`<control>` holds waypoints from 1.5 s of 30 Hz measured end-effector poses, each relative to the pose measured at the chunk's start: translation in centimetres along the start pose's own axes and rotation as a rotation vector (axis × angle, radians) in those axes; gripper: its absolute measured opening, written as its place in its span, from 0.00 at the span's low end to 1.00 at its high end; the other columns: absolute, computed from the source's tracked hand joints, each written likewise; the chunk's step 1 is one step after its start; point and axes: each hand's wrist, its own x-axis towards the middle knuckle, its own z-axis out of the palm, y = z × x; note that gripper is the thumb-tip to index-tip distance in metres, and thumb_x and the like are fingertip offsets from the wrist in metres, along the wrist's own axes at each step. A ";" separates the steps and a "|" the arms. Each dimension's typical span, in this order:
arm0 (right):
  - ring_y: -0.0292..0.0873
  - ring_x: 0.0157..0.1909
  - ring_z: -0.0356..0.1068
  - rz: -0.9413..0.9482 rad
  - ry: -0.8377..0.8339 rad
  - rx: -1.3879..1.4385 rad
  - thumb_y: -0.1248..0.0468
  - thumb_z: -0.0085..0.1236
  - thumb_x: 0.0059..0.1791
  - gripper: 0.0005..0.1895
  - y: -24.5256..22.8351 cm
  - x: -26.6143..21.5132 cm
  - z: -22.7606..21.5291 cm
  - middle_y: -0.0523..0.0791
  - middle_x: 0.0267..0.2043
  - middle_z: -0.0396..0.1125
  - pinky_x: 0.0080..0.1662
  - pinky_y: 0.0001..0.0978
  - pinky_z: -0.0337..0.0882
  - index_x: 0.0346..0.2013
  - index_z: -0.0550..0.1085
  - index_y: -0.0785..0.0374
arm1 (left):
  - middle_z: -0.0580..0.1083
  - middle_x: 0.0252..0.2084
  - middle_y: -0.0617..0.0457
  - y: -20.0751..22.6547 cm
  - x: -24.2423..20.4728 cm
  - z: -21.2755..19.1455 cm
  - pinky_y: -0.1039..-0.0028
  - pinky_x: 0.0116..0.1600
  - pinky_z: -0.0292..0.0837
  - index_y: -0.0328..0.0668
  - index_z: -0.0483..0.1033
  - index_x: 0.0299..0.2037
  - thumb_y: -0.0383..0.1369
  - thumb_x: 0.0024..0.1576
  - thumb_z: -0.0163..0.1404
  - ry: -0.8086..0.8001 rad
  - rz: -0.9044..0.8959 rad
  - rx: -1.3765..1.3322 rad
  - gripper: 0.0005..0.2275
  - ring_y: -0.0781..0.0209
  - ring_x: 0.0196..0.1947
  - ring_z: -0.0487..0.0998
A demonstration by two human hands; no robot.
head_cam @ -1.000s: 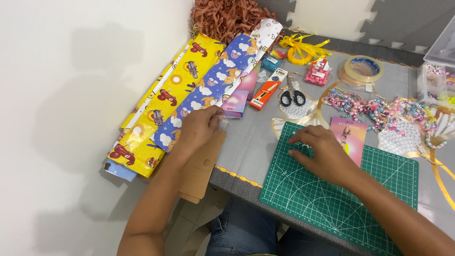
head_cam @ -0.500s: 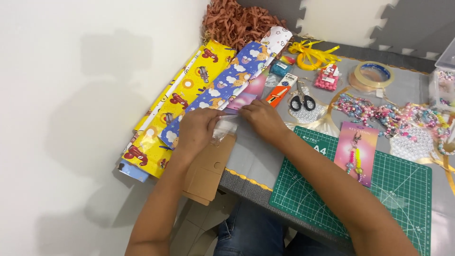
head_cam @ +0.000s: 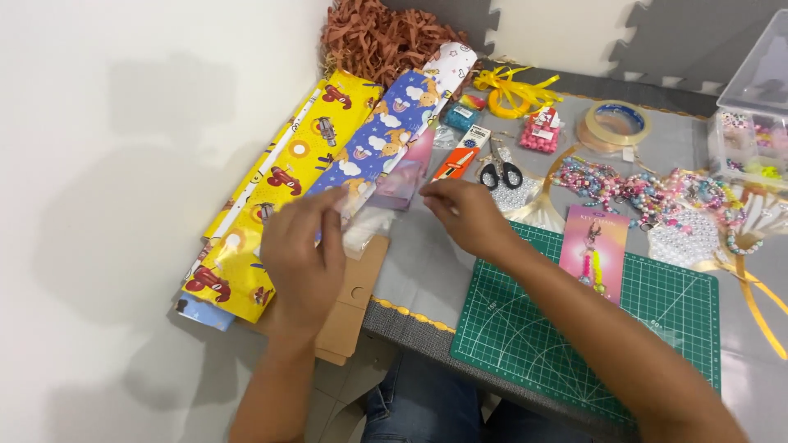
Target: Packaging a small keychain item with a decorative backing card into a plastic sleeve.
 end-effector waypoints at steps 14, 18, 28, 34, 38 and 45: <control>0.64 0.52 0.87 0.528 0.217 0.947 0.65 0.52 0.64 0.12 2.7 -17.2 -14.2 0.64 0.54 0.83 0.55 0.55 0.86 0.60 0.75 0.65 | 0.83 0.64 0.66 14.4 -7.1 9.8 0.46 0.71 0.63 0.61 0.82 0.66 0.29 0.60 0.57 -0.464 0.181 -0.418 0.23 0.53 0.66 0.81; 0.59 0.33 0.85 0.426 0.239 0.845 0.71 0.43 0.66 0.13 5.5 -19.1 -14.4 0.62 0.38 0.80 0.40 0.47 0.83 0.61 0.74 0.70 | 0.80 0.58 0.27 15.8 -2.7 15.1 0.38 0.64 0.72 0.25 0.78 0.65 0.32 0.64 0.63 -0.415 -0.017 -0.580 0.22 0.20 0.60 0.81; 0.47 0.44 0.85 0.357 0.324 0.750 0.70 0.62 0.60 0.14 5.5 -19.5 -16.1 0.56 0.46 0.82 0.46 0.39 0.86 0.61 0.80 0.73 | 0.86 0.35 0.50 13.2 5.3 25.7 0.69 0.49 0.82 0.42 0.89 0.49 0.27 0.60 0.70 -0.951 -0.277 -1.101 0.09 0.63 0.37 0.86; 0.54 0.45 0.85 0.364 0.419 0.598 0.69 0.67 0.59 0.09 6.2 -19.3 -17.1 0.59 0.42 0.80 0.50 0.48 0.87 0.52 0.83 0.74 | 0.86 0.37 0.40 11.8 4.7 25.0 0.66 0.49 0.88 0.30 0.90 0.50 0.25 0.64 0.65 -1.053 -0.391 -1.175 0.07 0.59 0.37 0.88; 0.56 0.42 0.84 0.414 0.427 0.614 0.69 0.65 0.61 0.09 6.2 -19.6 -16.7 0.61 0.40 0.79 0.48 0.50 0.87 0.51 0.83 0.76 | 0.87 0.39 0.40 11.4 4.5 24.0 0.67 0.51 0.89 0.29 0.89 0.52 0.25 0.65 0.65 -1.009 -0.438 -1.271 0.08 0.61 0.39 0.88; 0.52 0.41 0.83 0.418 0.437 0.569 0.70 0.65 0.61 0.09 5.0 -19.5 -16.3 0.58 0.37 0.78 0.47 0.47 0.87 0.50 0.83 0.77 | 0.87 0.37 0.44 11.6 4.4 23.8 0.70 0.47 0.87 0.34 0.90 0.50 0.23 0.60 0.67 -1.022 -0.399 -1.166 0.09 0.61 0.38 0.88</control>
